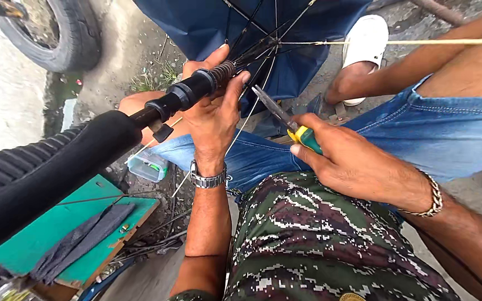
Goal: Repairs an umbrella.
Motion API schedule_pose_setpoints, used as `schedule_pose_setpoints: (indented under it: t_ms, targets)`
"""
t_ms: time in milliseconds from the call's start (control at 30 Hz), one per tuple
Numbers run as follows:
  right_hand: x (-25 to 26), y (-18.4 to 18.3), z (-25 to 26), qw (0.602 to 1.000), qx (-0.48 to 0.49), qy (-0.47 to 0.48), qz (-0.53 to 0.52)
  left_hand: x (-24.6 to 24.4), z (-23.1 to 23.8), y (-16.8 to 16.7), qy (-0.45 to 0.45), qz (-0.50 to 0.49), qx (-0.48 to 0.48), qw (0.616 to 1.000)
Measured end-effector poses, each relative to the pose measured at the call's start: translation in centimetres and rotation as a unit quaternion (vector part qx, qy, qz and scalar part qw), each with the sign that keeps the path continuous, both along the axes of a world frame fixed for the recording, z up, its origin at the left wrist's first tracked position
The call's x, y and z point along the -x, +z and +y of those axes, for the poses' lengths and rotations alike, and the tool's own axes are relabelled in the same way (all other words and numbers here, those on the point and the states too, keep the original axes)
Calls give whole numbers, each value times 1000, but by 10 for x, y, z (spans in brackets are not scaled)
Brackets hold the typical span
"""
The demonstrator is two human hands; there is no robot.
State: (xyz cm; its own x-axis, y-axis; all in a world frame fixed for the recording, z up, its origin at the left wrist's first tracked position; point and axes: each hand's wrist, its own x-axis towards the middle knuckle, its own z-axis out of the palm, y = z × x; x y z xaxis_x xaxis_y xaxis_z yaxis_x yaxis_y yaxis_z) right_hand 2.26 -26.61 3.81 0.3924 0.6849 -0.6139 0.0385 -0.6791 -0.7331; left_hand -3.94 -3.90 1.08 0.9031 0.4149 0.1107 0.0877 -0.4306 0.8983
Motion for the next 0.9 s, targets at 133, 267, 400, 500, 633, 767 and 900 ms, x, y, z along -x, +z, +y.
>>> schedule_pose_setpoints:
  t_ms: [133,267,400,500,633,767,900]
  targets:
    - [-3,-3,4,999,-3,-11,49,11,3,12,-42,31,-3,999]
    - [-6,-9,7,998,-11,-23,58,18,4,17,-87,47,-60,993]
    - [-4,-4,7,999,-20,-33,31,20,-1,12,-77,9,-39,996]
    - [-4,-2,7,999,-18,-34,1,16,-5,9,-58,9,-17,998]
    - [-6,-2,9,999,1,-12,-43,9,-9,6,-38,5,-11,999]
    - [-5,1,10,998,-8,-17,-57,15,-10,7,-46,-13,8,999]
    - [-7,3,11,998,-9,-15,-52,11,-10,6,-30,-12,34,999]
